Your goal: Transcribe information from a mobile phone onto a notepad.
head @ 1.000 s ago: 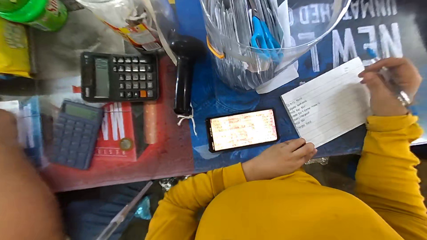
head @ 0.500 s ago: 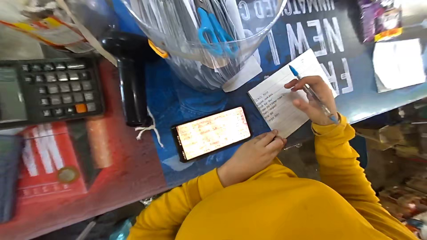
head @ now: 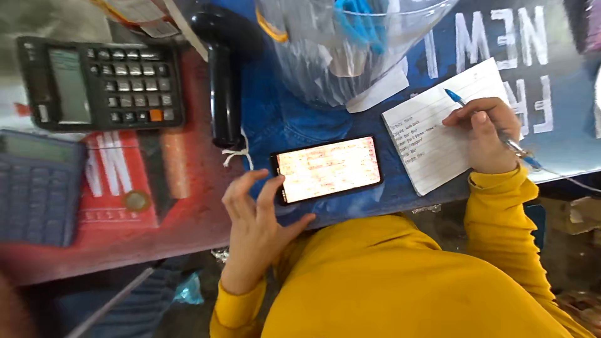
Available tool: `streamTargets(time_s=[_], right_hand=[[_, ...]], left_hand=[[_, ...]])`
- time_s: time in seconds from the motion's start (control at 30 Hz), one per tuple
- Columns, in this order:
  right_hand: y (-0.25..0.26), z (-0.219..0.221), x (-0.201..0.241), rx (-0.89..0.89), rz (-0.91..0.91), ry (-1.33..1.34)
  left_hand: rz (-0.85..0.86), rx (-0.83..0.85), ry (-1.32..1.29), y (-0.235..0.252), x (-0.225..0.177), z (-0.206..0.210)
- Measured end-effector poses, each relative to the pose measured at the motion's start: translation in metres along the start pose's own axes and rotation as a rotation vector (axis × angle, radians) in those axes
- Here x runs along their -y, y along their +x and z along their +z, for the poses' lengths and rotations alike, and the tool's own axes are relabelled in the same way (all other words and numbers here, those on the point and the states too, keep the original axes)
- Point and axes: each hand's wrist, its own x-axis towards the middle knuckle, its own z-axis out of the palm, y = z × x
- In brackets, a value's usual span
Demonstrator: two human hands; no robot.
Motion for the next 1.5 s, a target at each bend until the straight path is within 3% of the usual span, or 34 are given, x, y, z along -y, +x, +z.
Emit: streamTargets(time_s=[0.3, 0.77, 1.5], right_hand=[[-0.002, -0.001, 0.003, -0.064, 0.055, 0.01], [-0.001, -0.003, 0.004, -0.111, 0.101, 0.113], [0.004, -0.003, 0.003, -0.131, 0.144, 0.2]], left_hand=[[-0.092, 0.057, 0.002, 0.005, 0.006, 0.006], [-0.071, 0.144, 0.09, 0.01, 0.003, 0.001], [-0.052, 0.117, 0.07, 0.01, 0.003, 0.002]])
